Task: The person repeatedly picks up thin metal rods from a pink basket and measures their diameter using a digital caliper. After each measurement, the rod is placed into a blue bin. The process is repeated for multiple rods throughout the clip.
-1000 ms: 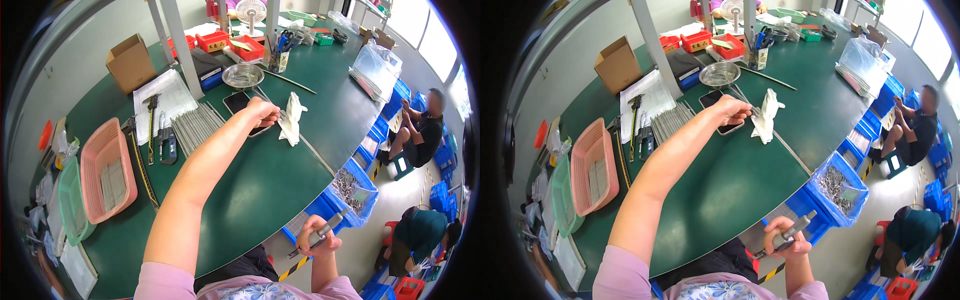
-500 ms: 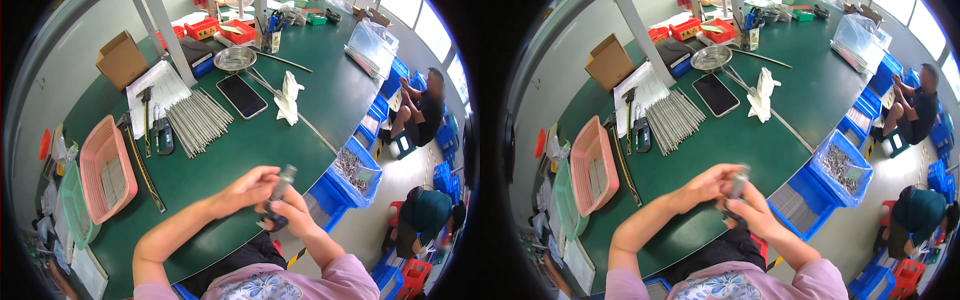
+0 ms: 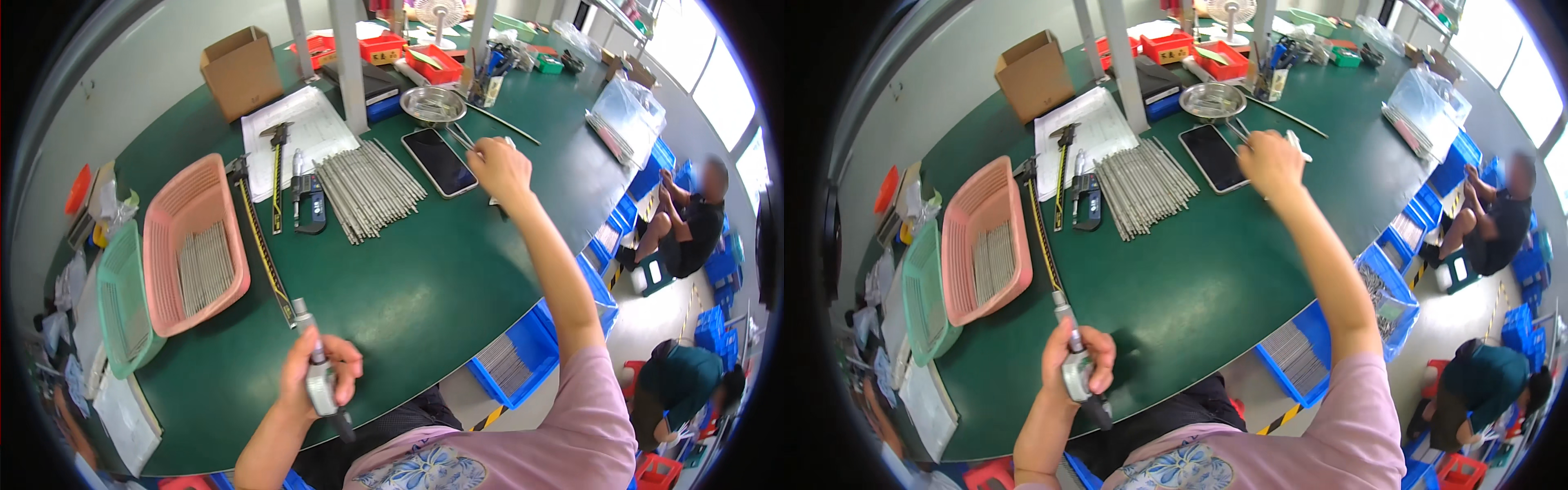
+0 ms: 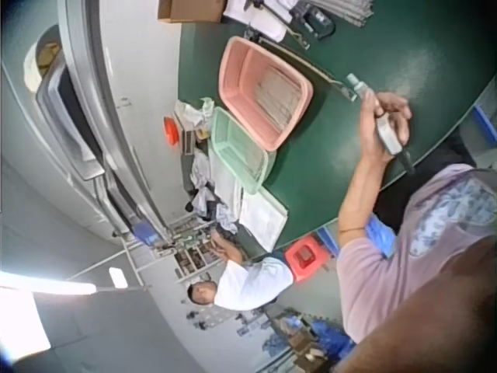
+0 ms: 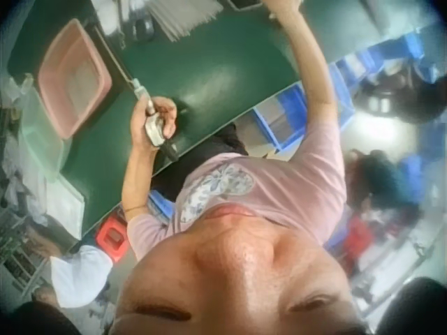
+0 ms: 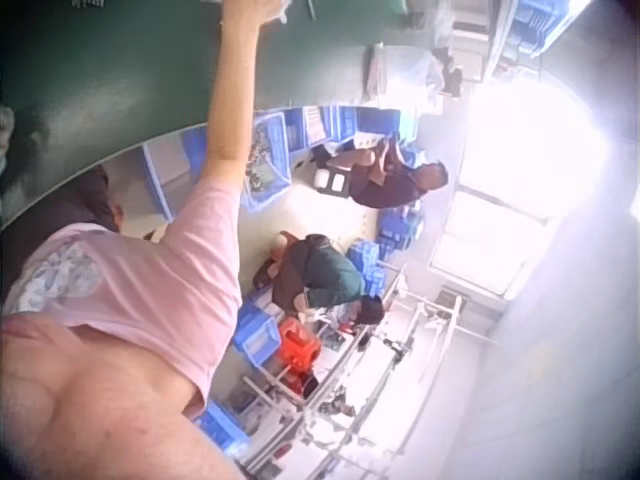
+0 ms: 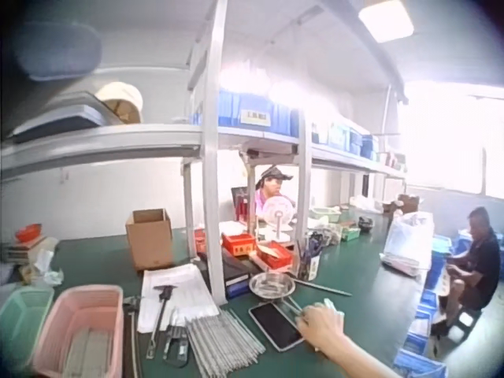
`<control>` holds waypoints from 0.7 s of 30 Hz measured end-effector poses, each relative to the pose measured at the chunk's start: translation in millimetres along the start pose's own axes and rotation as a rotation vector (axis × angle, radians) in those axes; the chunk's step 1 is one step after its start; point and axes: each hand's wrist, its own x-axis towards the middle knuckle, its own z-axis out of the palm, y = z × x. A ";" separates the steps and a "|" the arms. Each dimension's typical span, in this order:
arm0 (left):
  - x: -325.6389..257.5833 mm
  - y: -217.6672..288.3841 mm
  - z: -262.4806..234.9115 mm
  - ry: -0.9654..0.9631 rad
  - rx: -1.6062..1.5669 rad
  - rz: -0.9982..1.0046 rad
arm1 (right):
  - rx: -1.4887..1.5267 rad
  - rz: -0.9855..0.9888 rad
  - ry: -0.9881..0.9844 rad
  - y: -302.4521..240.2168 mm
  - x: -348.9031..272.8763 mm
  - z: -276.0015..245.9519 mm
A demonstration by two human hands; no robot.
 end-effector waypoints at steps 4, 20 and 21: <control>-37.9 14.1 -27.3 0.252 0.038 0.160 | -0.222 -0.022 -0.106 31.5 26.8 32.2; -108.2 43.7 -72.0 0.434 -0.078 0.358 | -0.085 0.113 -0.042 20.4 27.1 16.7; -106.6 48.7 -72.7 0.446 -0.044 0.339 | 0.110 0.083 0.081 6.8 21.8 1.7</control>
